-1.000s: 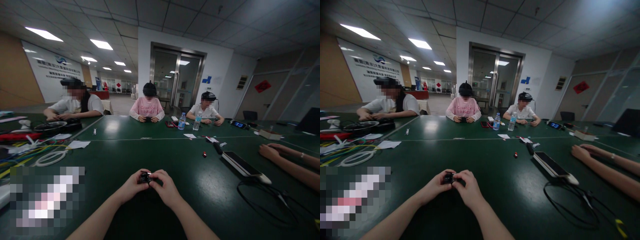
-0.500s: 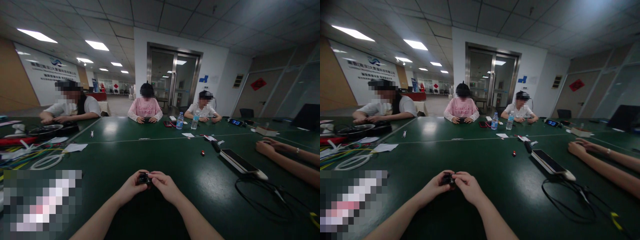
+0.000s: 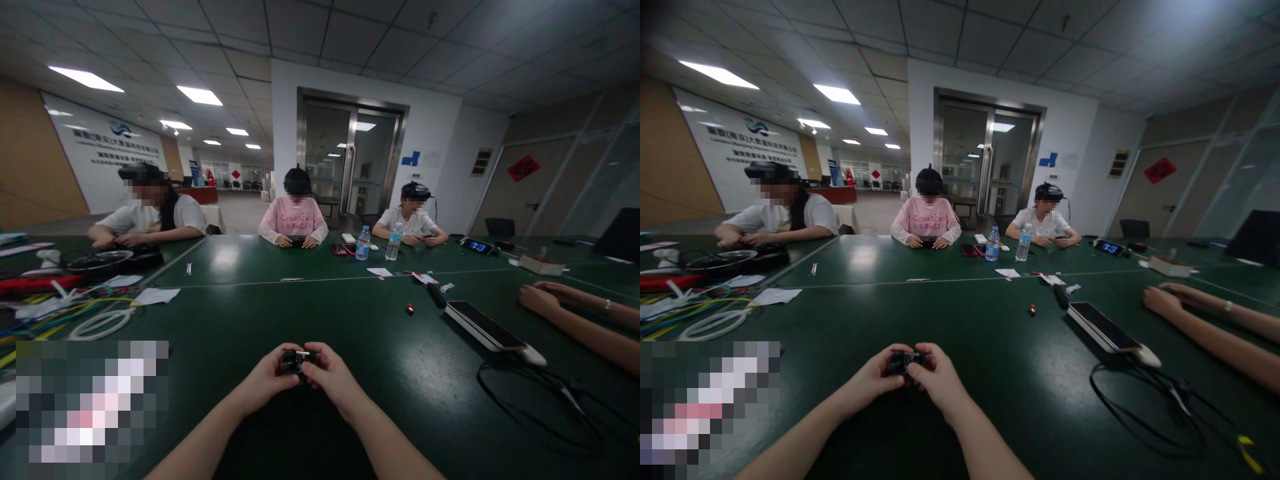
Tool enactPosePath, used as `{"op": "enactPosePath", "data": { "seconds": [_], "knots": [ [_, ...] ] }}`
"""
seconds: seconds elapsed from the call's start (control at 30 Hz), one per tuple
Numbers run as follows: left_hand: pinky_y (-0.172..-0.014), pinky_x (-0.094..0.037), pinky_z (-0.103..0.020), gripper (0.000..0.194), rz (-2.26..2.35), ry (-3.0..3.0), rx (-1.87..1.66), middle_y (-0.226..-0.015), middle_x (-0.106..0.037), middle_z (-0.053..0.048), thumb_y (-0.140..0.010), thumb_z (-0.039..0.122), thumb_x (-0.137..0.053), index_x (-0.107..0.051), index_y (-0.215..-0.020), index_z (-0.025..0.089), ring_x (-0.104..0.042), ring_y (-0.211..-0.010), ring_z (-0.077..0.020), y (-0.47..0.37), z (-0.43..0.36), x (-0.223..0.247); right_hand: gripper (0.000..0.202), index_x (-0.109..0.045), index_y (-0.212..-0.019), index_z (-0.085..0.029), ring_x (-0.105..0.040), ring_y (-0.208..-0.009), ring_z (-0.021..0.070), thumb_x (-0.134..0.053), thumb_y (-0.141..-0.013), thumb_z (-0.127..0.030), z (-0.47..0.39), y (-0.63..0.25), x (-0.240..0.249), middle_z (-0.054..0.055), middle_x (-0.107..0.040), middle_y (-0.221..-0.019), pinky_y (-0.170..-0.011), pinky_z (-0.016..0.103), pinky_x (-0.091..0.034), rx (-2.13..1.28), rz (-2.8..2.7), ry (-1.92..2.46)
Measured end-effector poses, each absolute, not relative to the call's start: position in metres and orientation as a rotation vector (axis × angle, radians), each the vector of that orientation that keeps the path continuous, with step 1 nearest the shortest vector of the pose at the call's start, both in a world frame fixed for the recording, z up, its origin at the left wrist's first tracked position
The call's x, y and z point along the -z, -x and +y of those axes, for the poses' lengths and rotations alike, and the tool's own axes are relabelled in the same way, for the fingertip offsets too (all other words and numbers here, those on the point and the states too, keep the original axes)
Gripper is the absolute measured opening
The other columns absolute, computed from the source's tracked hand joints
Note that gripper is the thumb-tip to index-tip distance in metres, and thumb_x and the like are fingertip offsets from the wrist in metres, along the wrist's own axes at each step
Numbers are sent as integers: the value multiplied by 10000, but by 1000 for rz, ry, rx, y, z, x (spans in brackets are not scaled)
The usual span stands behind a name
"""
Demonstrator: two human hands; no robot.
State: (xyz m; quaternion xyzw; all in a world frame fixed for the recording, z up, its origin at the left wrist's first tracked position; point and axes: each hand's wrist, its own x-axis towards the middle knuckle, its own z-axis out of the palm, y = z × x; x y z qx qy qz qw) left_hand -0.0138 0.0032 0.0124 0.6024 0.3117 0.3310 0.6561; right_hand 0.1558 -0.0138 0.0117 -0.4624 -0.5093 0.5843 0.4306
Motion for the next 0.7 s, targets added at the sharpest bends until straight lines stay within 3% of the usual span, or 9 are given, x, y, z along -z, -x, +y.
{"op": "enactPosePath", "data": {
  "seconds": [0.1,0.47,0.7],
  "knots": [
    [-869,-396,-422,453,668,-1361,-750,-1023,-566,-40,-696,184,-649,-445,-1097,234,-568,-933,-201,14,3,-13,406,-520,-1029,-197,-540,-616,87,-659,-656,-275,-13,-155,-10,3,-565,-875,-537,226,-424,-1499,-1221,1157],
    [-871,-392,-416,486,637,-1349,-787,-1048,-543,-40,-684,255,-675,-429,-1103,250,-563,-935,-198,12,6,-6,371,-559,-994,-181,-586,-679,112,-681,-652,-258,-9,-159,1,21,-588,-902,-634,265,-448,-1500,-1222,1051],
    [-753,-423,-354,420,668,-1366,-780,-886,-593,-22,-688,252,-675,-468,-1051,212,-585,-788,-166,10,3,-10,376,-566,-928,-161,-535,-566,79,-714,-622,-322,-10,-157,-1,-8,-588,-764,-569,237,-406,-1522,-1208,1049]
  ]
}}
